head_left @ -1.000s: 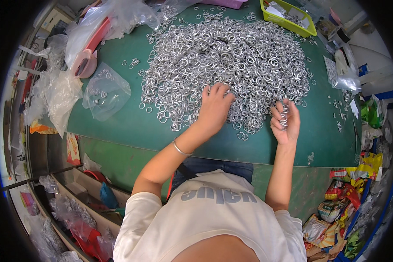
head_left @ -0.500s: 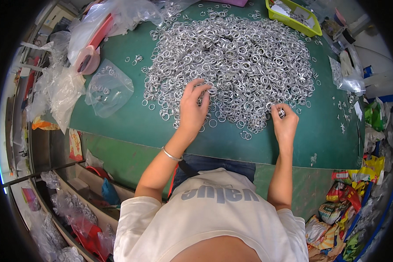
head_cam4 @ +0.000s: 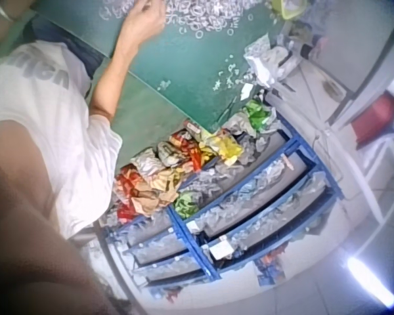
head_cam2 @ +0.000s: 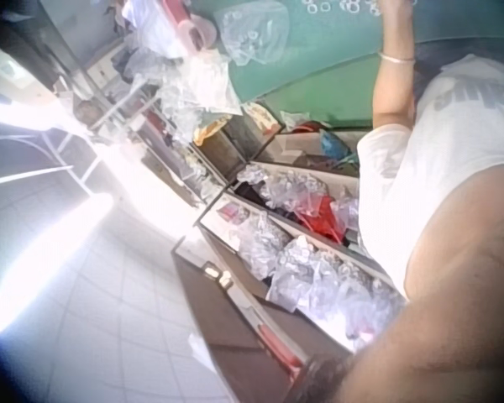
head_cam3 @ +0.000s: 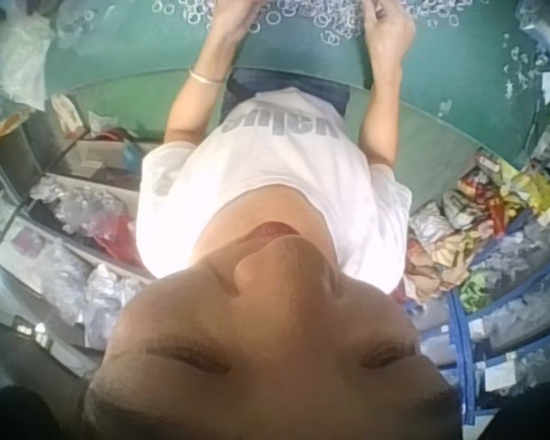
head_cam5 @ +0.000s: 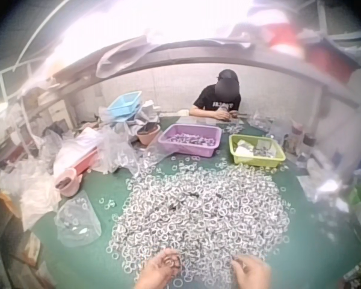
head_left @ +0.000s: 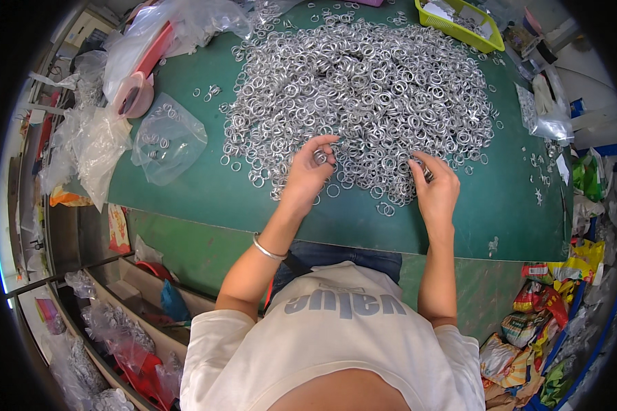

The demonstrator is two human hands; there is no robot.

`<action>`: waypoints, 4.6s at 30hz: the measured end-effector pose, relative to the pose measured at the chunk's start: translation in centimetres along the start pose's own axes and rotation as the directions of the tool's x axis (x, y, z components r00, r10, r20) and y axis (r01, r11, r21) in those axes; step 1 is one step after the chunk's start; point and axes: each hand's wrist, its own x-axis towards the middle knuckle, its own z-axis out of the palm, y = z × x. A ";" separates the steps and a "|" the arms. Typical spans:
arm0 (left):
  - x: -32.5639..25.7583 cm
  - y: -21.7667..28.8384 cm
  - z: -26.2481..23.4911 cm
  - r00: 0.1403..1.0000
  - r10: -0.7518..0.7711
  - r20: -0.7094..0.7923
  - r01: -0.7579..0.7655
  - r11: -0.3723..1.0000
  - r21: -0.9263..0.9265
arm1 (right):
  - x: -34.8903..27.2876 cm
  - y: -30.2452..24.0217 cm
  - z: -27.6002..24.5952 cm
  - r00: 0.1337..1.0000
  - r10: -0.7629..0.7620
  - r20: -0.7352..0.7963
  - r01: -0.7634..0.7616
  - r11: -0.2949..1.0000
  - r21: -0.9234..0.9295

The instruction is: The person sorts through a pile of small metal rings and star-shaped components, picking them up and placing several of them into a plastic bag.

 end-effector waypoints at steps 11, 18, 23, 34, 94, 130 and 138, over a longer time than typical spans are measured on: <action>1.4 -1.7 1.5 0.913 0.401 0.077 -0.291 0.505 0.812 | -0.4 1.2 -0.5 0.980 0.141 0.143 -0.116 0.979 -0.169; 0.8 -0.7 -0.1 0.999 0.043 0.017 -0.046 0.980 0.195 | 0.8 1.0 -0.1 0.986 0.166 -0.010 -0.165 0.984 0.062; 1.0 -0.5 -0.3 0.969 -0.074 0.237 0.184 0.855 -0.485 | 3.0 0.6 2.6 0.994 -0.016 -0.104 -0.008 0.974 -0.228; 0.7 -0.2 1.0 0.945 -0.183 0.270 0.286 0.863 -0.417 | 2.0 3.1 1.0 0.979 0.020 -0.201 -0.027 0.999 -0.034; 0.9 0.0 3.2 0.901 0.431 0.048 -0.304 0.548 0.779 | 0.5 5.4 -1.8 0.978 0.161 -0.135 -0.158 0.987 0.037; 4.0 1.9 10.3 0.938 -0.232 0.258 0.275 0.950 -0.144 | 4.6 8.3 -1.7 0.952 0.041 -0.304 -0.113 0.968 -0.226; 3.1 0.7 11.3 0.882 -0.272 0.386 0.324 0.943 -0.075 | 0.7 11.6 -4.9 0.842 0.520 0.148 -0.370 0.356 0.858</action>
